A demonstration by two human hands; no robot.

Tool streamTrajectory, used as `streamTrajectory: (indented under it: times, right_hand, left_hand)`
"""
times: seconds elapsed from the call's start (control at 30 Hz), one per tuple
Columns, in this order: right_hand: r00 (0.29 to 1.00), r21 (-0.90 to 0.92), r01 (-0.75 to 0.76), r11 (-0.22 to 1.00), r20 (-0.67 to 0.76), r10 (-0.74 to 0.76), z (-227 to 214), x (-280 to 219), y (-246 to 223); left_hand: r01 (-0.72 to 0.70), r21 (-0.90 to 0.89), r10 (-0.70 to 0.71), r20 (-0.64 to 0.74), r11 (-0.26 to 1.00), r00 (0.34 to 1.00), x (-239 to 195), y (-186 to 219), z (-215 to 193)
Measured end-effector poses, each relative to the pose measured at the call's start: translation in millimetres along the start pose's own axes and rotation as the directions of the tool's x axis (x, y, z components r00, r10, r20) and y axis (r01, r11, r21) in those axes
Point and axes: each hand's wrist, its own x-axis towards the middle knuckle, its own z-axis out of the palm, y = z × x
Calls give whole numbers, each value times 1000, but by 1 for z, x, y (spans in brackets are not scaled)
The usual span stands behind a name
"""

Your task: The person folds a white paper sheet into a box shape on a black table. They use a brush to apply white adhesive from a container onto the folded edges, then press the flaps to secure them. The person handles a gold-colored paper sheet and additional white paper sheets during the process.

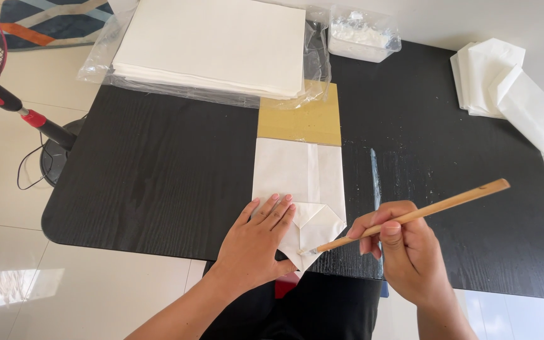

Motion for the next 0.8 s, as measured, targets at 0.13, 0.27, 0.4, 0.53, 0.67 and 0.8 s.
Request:
streamTrajectory:
  times: [0.13, 0.27, 0.4, 0.53, 0.67, 0.8]
  right_hand:
    - [996, 86, -69, 994, 70, 63, 3, -3, 6]
    - [995, 71, -67, 995, 81, 61, 9, -7, 4]
    - [998, 47, 9, 999, 57, -11, 7, -12, 4]
    - [997, 67, -7, 998, 71, 2, 6, -15, 1]
    - [998, 83, -39, 996, 56, 34, 5, -21, 2]
    - [999, 133, 40, 990, 23, -44, -1, -27, 2]
  left_hand:
    - [2, 10, -2, -3, 1000, 1000, 0, 0, 0]
    - [-7, 1, 7, -16, 1000, 1000, -1, 0, -2]
    - [-19, -7, 19, -41, 1000, 999, -1, -1, -4]
    - [-18, 5, 18, -27, 1000, 999, -1, -1, -2]
    - [-9, -7, 9, -18, 1000, 1000, -2, -1, -2]
    - [-13, -32, 12, -35, 999, 999, -1, -1, -3]
